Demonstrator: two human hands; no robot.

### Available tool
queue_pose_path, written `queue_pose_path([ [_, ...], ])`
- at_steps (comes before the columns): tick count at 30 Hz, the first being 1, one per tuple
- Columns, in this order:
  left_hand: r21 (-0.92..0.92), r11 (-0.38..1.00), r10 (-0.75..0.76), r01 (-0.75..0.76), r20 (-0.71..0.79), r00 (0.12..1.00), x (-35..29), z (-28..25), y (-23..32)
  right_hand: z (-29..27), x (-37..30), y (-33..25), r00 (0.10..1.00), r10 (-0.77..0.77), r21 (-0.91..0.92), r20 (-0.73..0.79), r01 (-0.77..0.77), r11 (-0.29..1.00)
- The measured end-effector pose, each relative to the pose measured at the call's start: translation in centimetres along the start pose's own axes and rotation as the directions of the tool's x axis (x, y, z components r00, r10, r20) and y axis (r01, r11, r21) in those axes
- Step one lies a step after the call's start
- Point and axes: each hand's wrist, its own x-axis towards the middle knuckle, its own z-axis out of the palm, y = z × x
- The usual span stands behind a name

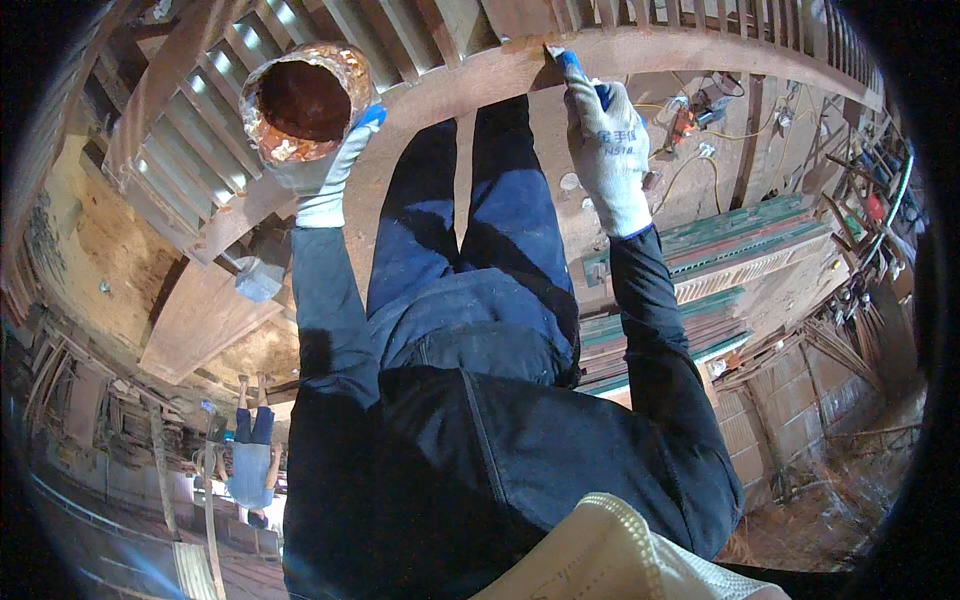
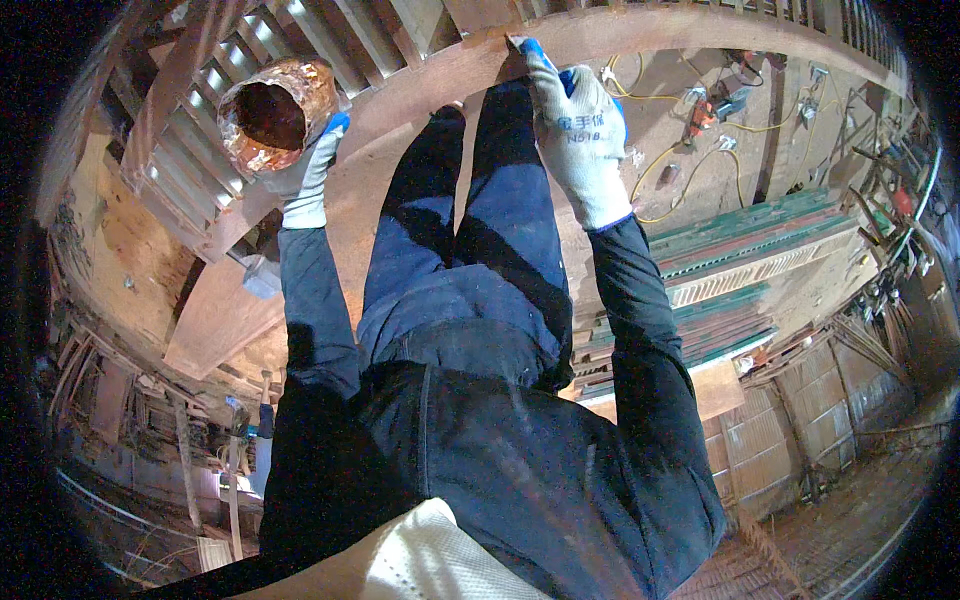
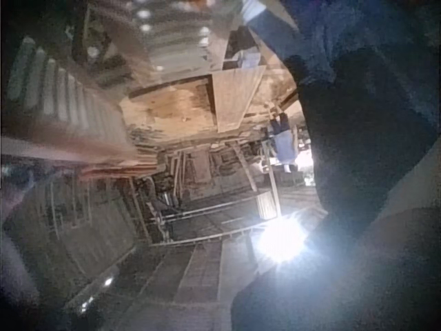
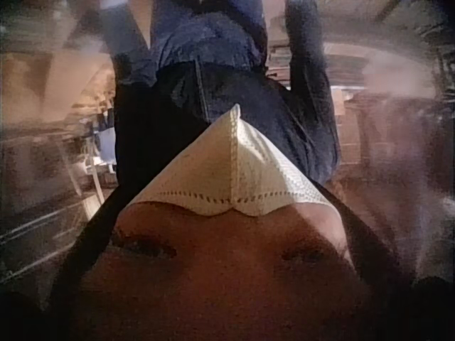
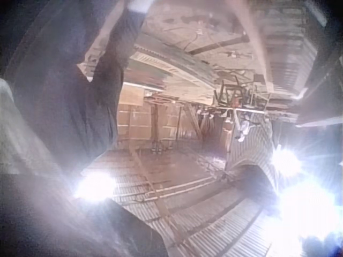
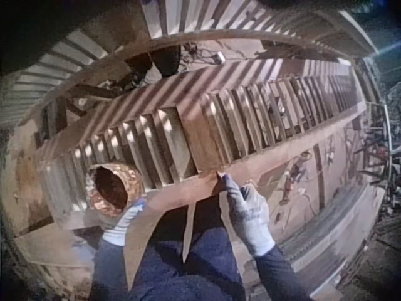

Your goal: The person applies a brown adhesive to the joints of a wooden slatted frame using a small brush. They hold a container of the adhesive in the left hand and repeatedly dip the brush to coat the connection points along the frame.

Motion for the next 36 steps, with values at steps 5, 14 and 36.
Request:
queue_pose_path([
  [5, 0.102, 0.992, 0.067, -0.07, 0.03, 0.997, -0.6, -0.6, 0.0, -0.5, -0.8, 0.2, 0.999, 0.038, 0.031, 0.008, -0.039, 0.999],
  [14, 0.159, 0.98, 0.115, -0.12, 0.037, 0.993, -0.7, -0.6, 0.1, -1.3, -2.0, 0.6, 0.998, 0.046, 0.128, 0.043, -0.051, 0.99],
  [36, -0.678, 0.63, -0.041, 0.379, 0.458, 0.888, -0.7, -0.2, -1.2, -3.9, -2.1, -1.3, 0.757, 0.492, 0.793, 0.43, -0.577, 0.196],
])
